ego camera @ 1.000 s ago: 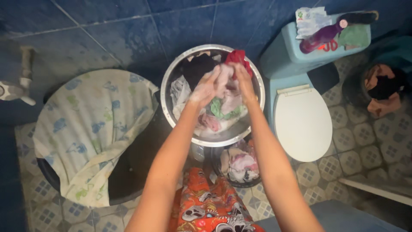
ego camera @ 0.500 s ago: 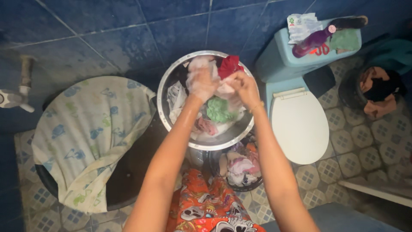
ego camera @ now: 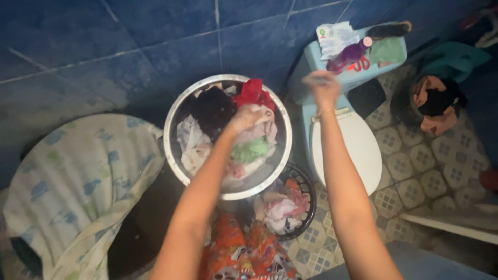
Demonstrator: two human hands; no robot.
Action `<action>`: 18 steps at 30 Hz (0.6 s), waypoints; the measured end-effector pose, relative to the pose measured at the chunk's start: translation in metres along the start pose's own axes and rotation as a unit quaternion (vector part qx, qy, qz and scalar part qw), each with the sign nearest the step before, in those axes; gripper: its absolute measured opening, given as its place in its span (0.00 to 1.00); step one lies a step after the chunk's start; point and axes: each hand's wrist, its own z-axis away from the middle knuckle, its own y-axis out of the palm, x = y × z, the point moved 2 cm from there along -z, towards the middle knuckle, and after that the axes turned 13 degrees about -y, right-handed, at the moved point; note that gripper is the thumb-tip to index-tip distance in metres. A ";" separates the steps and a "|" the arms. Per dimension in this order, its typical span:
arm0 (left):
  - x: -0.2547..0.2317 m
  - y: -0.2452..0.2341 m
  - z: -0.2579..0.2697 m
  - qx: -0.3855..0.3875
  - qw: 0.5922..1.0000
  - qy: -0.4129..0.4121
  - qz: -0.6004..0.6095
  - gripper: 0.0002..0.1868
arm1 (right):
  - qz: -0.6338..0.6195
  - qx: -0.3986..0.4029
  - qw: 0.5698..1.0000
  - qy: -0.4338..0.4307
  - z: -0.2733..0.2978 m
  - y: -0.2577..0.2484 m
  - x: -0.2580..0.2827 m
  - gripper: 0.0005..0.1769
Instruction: The person hand-washes clothes in a metal basin filled with soapy water. They scrub and rinse multiple garments, including a pink cloth, black cloth, red cloth, and green cloth, using a green scoop to pour water and a purple bottle to add detergent.
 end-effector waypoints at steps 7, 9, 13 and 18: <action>0.046 0.032 -0.061 -0.088 0.984 -0.026 0.150 0.15 | 0.056 -0.176 0.982 -0.040 -0.075 -0.030 -0.127 0.53; 0.047 0.035 -0.064 -0.097 0.979 -0.042 0.174 0.15 | 0.062 -0.163 0.983 0.058 -0.079 -0.027 -0.147 0.54; 0.051 0.039 -0.067 -0.103 0.967 -0.057 0.227 0.15 | -0.051 -0.130 0.990 0.029 -0.080 -0.017 -0.164 0.54; 0.077 0.051 -0.085 -0.204 0.970 -0.055 0.123 0.19 | -0.071 -0.148 0.986 0.040 -0.084 -0.027 -0.182 0.58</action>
